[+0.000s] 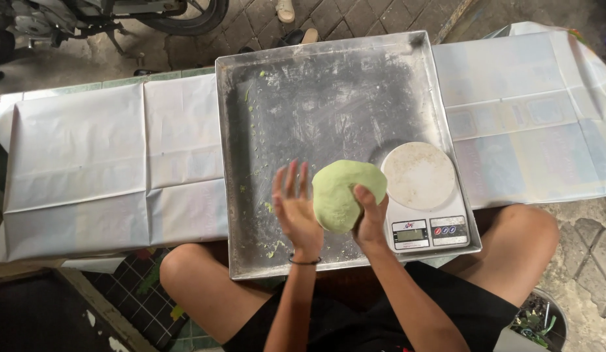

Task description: Kneading and shaping a large mass of green dough on a metal tray using both hands.

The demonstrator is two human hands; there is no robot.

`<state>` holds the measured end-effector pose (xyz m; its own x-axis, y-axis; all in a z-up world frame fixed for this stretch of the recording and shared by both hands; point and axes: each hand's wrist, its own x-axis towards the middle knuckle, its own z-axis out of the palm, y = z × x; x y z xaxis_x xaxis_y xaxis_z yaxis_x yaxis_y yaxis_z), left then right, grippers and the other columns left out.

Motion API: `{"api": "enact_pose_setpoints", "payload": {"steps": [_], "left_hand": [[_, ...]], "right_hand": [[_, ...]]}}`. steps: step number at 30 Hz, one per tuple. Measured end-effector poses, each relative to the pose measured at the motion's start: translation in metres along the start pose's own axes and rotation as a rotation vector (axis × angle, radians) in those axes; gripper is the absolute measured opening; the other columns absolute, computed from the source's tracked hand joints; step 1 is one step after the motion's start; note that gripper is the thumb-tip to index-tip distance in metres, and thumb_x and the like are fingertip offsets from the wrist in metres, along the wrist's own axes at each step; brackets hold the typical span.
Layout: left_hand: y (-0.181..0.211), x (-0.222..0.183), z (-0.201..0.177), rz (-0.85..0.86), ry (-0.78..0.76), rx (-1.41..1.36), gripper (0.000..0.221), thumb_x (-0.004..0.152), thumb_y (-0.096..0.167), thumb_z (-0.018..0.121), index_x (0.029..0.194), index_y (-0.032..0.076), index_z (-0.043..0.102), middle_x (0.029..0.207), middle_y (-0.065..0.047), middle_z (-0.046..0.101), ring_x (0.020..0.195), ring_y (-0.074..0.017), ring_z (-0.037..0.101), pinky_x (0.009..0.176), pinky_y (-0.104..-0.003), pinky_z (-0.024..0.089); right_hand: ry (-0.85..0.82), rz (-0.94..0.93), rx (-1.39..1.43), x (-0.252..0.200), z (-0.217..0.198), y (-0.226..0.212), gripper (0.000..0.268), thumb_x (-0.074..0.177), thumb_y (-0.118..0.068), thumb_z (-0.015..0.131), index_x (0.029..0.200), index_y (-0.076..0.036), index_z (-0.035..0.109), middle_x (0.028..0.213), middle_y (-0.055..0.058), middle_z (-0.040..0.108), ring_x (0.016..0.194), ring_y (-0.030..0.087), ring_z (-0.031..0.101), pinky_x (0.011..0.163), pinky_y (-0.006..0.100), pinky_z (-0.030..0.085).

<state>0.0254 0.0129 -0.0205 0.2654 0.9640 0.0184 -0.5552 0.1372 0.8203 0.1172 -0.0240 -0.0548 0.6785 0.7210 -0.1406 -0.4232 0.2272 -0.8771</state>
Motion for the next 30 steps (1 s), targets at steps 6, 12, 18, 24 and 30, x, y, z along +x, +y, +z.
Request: {"api": "enact_pose_setpoints", "payload": {"steps": [6, 12, 18, 24, 30], "left_hand": [[-0.044, -0.029, 0.024, 0.043, 0.328, -0.020, 0.098, 0.089, 0.075, 0.047, 0.154, 0.003, 0.036, 0.150, -0.024, 0.042, 0.138, -0.0370, 0.045, 0.110, -0.056, 0.044], [-0.005, -0.004, 0.025, -0.087, 0.790, -0.258, 0.055, 0.097, 0.055, 0.055, 0.130, 0.011, 0.065, 0.121, -0.008, 0.063, 0.099, -0.0248, 0.065, 0.085, -0.043, 0.056], [0.000, -0.013, -0.002, 0.287, 0.652, 0.337, 0.051, 0.075, 0.061, 0.074, 0.085, 0.011, 0.067, 0.069, -0.004, 0.059, 0.063, -0.0083, 0.056, 0.055, -0.026, 0.046], [0.035, -0.012, 0.010, 0.183, 0.229, 0.570, 0.064, 0.072, 0.072, 0.060, 0.093, 0.012, 0.067, 0.075, -0.006, 0.061, 0.071, -0.0130, 0.056, 0.063, -0.029, 0.046], [0.050, -0.005, 0.018, 0.104, -0.003, 0.558, 0.088, 0.084, 0.086, 0.043, 0.114, 0.003, 0.048, 0.144, -0.033, 0.032, 0.130, -0.0617, 0.040, 0.100, -0.080, 0.040]], "right_hand": [[0.228, 0.017, 0.152, -0.017, 0.007, 0.003, 0.056, 0.089, -0.015, 0.073, 0.135, -0.013, 0.042, 0.106, 0.011, 0.059, 0.094, 0.028, 0.064, 0.095, 0.046, 0.055], [-0.483, -0.548, -0.692, -0.018, 0.016, -0.065, 0.095, 0.079, -0.093, 0.043, 0.128, -0.012, 0.056, 0.169, 0.021, -0.002, 0.157, 0.043, -0.005, 0.126, 0.056, 0.001], [-0.434, -0.267, -0.614, -0.019, 0.029, -0.087, 0.101, 0.080, -0.086, 0.047, 0.135, -0.001, 0.055, 0.141, 0.027, 0.055, 0.133, 0.050, 0.051, 0.112, 0.065, 0.037], [-0.369, -0.152, -0.544, -0.001, 0.018, -0.069, 0.044, 0.077, -0.055, 0.064, 0.058, -0.016, 0.060, 0.046, 0.001, 0.054, 0.046, 0.008, 0.049, 0.048, 0.022, 0.043], [-0.495, -0.036, -0.245, -0.003, 0.009, -0.048, 0.042, 0.078, -0.040, 0.066, 0.050, -0.013, 0.050, 0.038, -0.001, 0.041, 0.038, 0.006, 0.038, 0.040, 0.020, 0.032]]}}
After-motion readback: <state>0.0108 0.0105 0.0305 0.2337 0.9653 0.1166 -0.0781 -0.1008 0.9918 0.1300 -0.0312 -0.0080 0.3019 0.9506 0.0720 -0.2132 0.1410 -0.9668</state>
